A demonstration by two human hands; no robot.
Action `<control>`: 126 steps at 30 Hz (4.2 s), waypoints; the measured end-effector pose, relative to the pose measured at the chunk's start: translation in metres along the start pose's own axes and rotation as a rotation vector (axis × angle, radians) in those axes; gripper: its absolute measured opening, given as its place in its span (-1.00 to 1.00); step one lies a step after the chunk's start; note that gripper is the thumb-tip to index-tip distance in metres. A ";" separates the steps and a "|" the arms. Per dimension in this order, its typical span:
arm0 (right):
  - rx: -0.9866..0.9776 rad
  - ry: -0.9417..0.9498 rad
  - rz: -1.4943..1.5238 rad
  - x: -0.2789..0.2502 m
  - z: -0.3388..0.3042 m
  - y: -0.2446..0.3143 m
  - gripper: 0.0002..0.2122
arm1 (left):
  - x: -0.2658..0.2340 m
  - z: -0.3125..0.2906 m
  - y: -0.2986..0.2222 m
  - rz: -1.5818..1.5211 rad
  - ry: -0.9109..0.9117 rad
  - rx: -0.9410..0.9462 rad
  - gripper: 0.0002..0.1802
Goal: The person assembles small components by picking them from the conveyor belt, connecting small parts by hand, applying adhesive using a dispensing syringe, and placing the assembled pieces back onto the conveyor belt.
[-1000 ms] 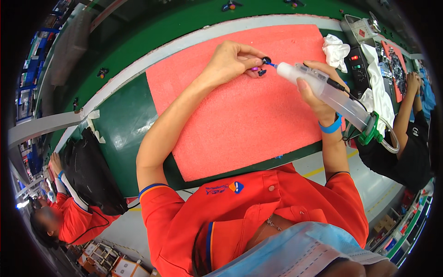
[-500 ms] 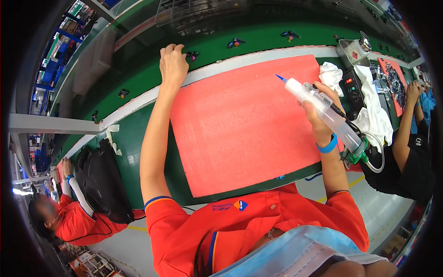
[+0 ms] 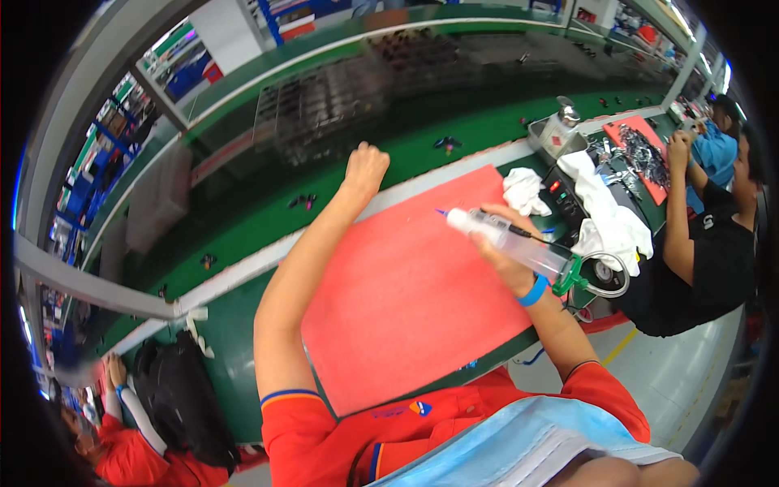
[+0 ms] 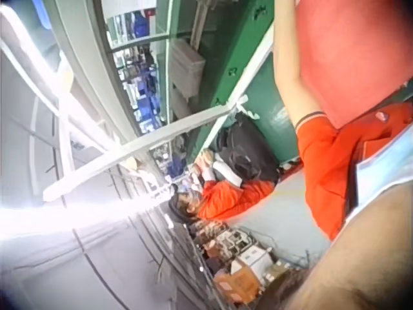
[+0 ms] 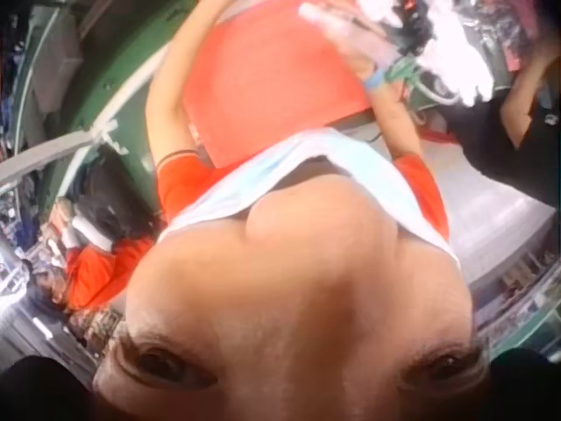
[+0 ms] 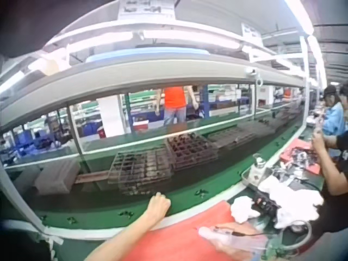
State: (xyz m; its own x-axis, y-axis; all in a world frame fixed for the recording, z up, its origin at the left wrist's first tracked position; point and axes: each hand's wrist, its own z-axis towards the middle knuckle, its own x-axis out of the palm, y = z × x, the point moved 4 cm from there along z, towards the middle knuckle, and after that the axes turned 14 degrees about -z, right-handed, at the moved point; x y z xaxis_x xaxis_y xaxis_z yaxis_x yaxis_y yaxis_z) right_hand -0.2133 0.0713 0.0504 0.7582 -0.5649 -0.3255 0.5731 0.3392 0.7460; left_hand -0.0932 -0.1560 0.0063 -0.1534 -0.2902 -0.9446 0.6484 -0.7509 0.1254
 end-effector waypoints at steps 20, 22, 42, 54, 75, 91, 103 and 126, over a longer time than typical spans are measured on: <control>0.090 0.022 0.184 0.004 -0.009 -0.004 -0.71 | -0.060 -0.100 -0.028 -0.959 -0.012 -0.294 -0.86; 0.041 0.026 0.070 -0.002 -0.004 0.001 -0.73 | -0.052 -0.096 -0.030 -0.974 -0.059 -0.284 -0.84; -0.075 0.127 -0.127 0.004 -0.011 -0.004 -0.66 | -0.026 -0.112 -0.068 -1.962 0.230 -0.684 -0.77; -0.066 0.139 -0.180 0.014 -0.006 -0.001 -0.71 | -0.023 -0.110 -0.069 -1.951 0.280 -0.666 -0.74; -0.086 0.176 -0.269 0.015 -0.007 -0.004 -0.73 | -0.023 -0.110 -0.071 -1.937 0.259 -0.623 -0.77; 0.021 0.203 -0.177 0.016 -0.003 -0.006 -0.74 | -0.023 -0.110 -0.070 -1.902 0.262 -0.649 -0.79; -0.193 -0.218 0.051 -0.009 -0.006 -0.003 -0.55 | -0.034 -0.107 -0.055 -2.032 0.155 -0.467 -0.79; -0.239 0.158 -0.394 0.016 -0.006 0.008 -0.70 | -0.027 -0.107 -0.062 -1.742 0.214 -0.404 -0.82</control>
State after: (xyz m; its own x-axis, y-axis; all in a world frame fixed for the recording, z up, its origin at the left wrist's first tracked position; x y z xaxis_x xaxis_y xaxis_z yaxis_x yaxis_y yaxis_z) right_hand -0.1949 0.0696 0.0472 0.4963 -0.5707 -0.6542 0.8675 0.2961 0.3998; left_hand -0.0500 -0.0381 -0.0083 -0.7191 0.6902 0.0804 -0.0078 0.1076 -0.9942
